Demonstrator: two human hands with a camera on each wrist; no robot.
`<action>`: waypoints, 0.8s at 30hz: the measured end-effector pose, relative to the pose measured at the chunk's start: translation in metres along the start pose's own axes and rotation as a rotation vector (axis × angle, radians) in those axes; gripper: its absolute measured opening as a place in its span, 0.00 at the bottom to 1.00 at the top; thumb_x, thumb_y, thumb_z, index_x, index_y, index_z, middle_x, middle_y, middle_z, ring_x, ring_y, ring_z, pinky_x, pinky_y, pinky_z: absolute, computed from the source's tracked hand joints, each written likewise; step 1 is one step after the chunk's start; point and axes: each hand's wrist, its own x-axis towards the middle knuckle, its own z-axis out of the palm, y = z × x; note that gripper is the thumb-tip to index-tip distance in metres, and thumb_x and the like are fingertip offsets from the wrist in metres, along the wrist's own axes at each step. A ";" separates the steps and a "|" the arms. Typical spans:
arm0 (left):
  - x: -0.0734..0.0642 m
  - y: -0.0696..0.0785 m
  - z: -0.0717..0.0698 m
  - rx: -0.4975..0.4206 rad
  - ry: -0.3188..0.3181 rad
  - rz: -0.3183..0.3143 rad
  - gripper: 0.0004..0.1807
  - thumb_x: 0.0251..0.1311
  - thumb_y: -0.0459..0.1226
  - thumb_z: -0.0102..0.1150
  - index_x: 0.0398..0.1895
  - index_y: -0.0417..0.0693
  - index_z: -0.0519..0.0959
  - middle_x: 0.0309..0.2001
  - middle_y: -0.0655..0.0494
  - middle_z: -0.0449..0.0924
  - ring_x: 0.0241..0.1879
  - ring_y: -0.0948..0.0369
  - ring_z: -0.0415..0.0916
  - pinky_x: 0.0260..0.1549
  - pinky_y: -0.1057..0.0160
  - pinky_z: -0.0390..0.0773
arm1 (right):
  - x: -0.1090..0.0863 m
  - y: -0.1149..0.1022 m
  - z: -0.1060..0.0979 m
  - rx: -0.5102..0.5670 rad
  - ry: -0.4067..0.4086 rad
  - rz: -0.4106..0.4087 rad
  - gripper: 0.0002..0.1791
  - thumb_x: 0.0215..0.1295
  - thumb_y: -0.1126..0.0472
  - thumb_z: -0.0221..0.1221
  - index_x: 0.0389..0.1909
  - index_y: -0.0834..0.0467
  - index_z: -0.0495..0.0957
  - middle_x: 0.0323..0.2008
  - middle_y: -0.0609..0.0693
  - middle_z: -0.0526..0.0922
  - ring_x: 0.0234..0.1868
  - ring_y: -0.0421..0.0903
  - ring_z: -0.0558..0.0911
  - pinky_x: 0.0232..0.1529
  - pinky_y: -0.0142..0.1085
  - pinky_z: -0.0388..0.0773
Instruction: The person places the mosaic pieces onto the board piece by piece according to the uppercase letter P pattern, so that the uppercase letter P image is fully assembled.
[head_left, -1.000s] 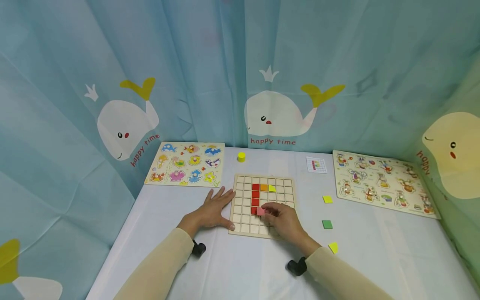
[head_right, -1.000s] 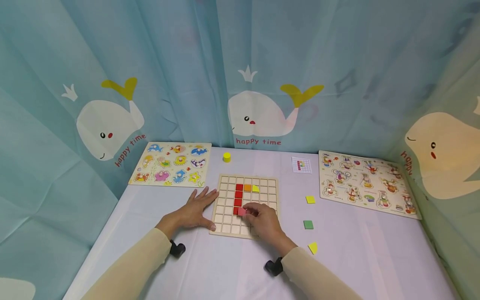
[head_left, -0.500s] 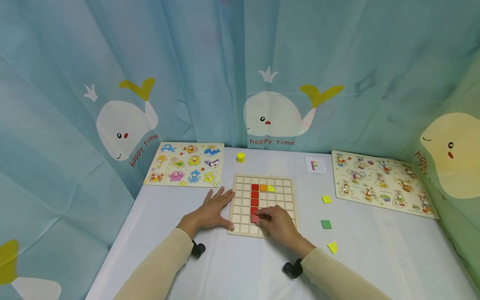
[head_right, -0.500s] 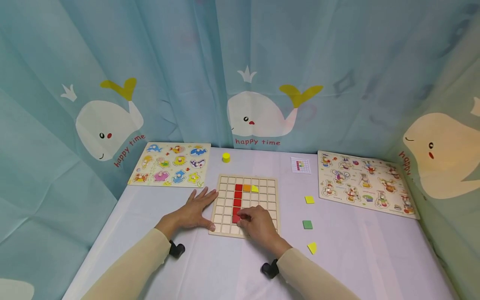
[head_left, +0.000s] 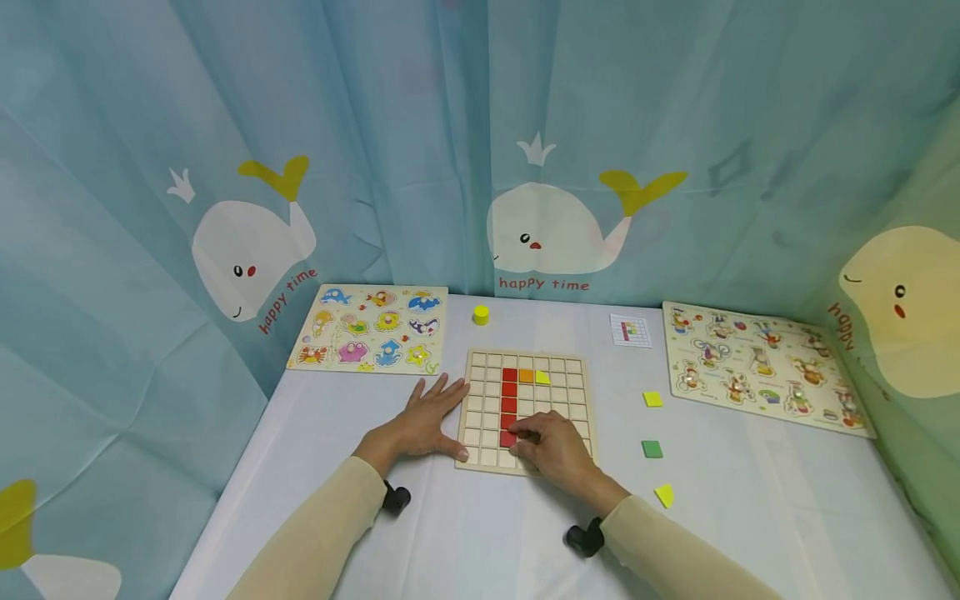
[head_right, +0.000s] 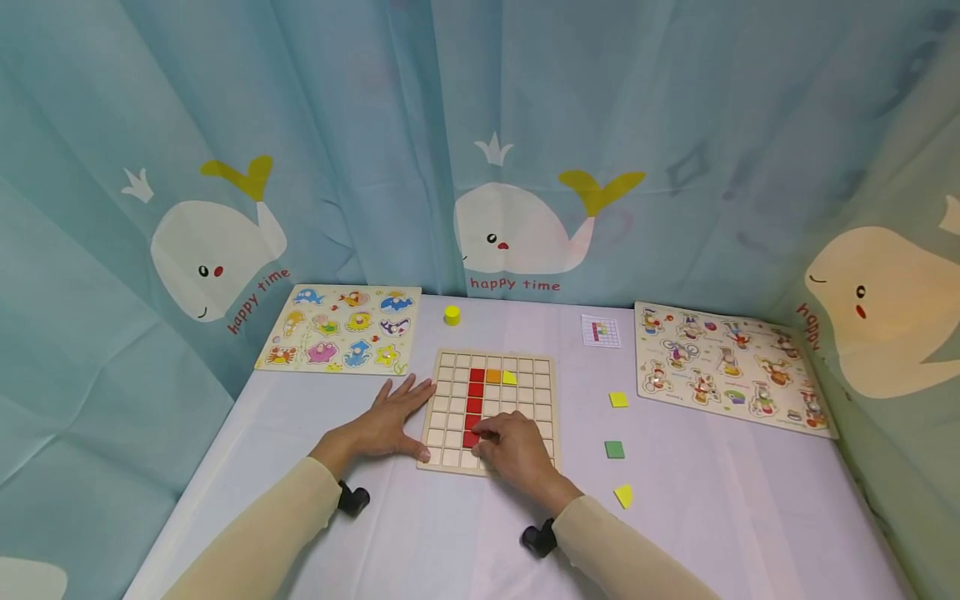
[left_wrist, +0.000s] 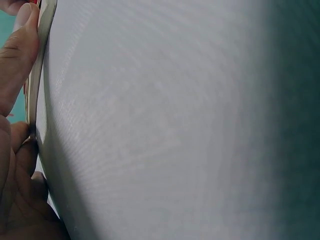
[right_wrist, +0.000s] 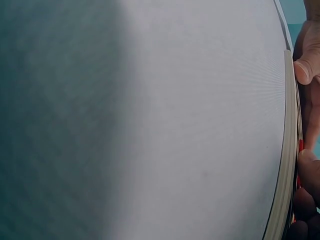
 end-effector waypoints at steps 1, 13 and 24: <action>0.000 0.000 0.000 -0.001 0.000 0.000 0.67 0.46 0.62 0.80 0.87 0.57 0.52 0.87 0.61 0.46 0.87 0.57 0.30 0.83 0.46 0.23 | 0.000 0.000 0.000 -0.001 0.000 0.002 0.11 0.56 0.64 0.77 0.41 0.53 0.92 0.41 0.44 0.91 0.39 0.40 0.78 0.39 0.33 0.77; 0.000 0.000 -0.001 -0.012 -0.001 0.001 0.67 0.46 0.62 0.80 0.87 0.56 0.52 0.87 0.61 0.46 0.87 0.56 0.30 0.83 0.46 0.24 | -0.001 -0.001 0.000 0.052 0.002 0.072 0.13 0.57 0.63 0.77 0.44 0.52 0.91 0.39 0.43 0.88 0.40 0.40 0.78 0.40 0.33 0.78; -0.001 0.000 0.000 -0.003 0.005 0.008 0.67 0.46 0.61 0.81 0.87 0.56 0.52 0.87 0.61 0.46 0.87 0.56 0.31 0.83 0.46 0.24 | 0.002 0.002 -0.010 0.189 -0.009 0.165 0.13 0.65 0.64 0.72 0.50 0.55 0.88 0.39 0.46 0.83 0.40 0.43 0.78 0.40 0.32 0.78</action>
